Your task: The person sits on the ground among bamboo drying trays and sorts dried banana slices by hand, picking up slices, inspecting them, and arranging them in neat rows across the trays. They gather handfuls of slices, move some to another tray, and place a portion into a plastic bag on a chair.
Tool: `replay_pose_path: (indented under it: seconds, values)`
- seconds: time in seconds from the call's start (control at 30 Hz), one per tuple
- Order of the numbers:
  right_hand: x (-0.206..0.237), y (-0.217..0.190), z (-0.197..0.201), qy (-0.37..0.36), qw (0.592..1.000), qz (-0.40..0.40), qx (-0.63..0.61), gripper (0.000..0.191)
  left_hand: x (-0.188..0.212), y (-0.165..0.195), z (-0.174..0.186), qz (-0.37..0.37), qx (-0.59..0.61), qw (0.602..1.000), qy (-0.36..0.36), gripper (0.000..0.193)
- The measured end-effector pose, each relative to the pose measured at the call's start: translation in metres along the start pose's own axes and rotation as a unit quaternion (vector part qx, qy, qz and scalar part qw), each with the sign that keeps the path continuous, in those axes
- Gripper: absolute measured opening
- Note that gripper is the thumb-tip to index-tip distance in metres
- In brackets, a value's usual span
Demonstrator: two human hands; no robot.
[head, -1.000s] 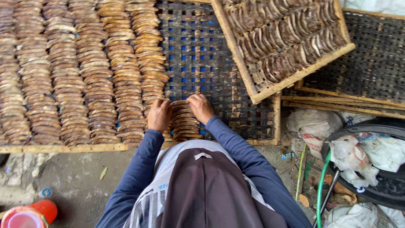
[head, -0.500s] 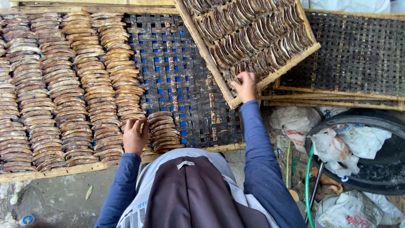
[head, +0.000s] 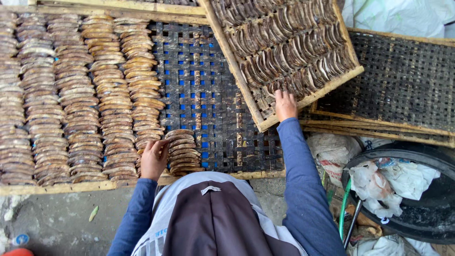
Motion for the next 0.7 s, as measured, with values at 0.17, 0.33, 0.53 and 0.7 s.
replay_pose_path:
  seconds: [0.17,0.33,0.53,0.7]
  values:
    - [-0.023,-0.007,0.017,0.050,0.961,-0.069,-0.262,0.016,-0.014,-0.009,0.009,0.014,0.060,0.998,0.022,0.013]
    - [-0.043,-0.113,0.041,-0.146,0.879,0.037,-0.452,0.011,-0.038,-0.033,0.035,0.090,0.121,0.986,0.070,0.015]
    - [-0.027,-0.291,0.018,-0.408,0.572,0.140,-0.698,0.017,-0.058,-0.033,0.046,0.108,0.137,0.984,0.044,0.018]
    - [-0.015,-0.314,0.005,-0.259,0.815,0.209,-0.474,0.020,-0.062,-0.023,0.042,0.093,0.090,0.992,0.008,0.023]
Point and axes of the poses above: each hand's wrist, its own x-axis away from the middle knuckle, its own z-axis out of the back of the hand, y = z × x, the point moved 2 cm from there along -x, towards the middle knuckle, and after that the axes turned 13 degrees about -y, right-handed, at the moved point
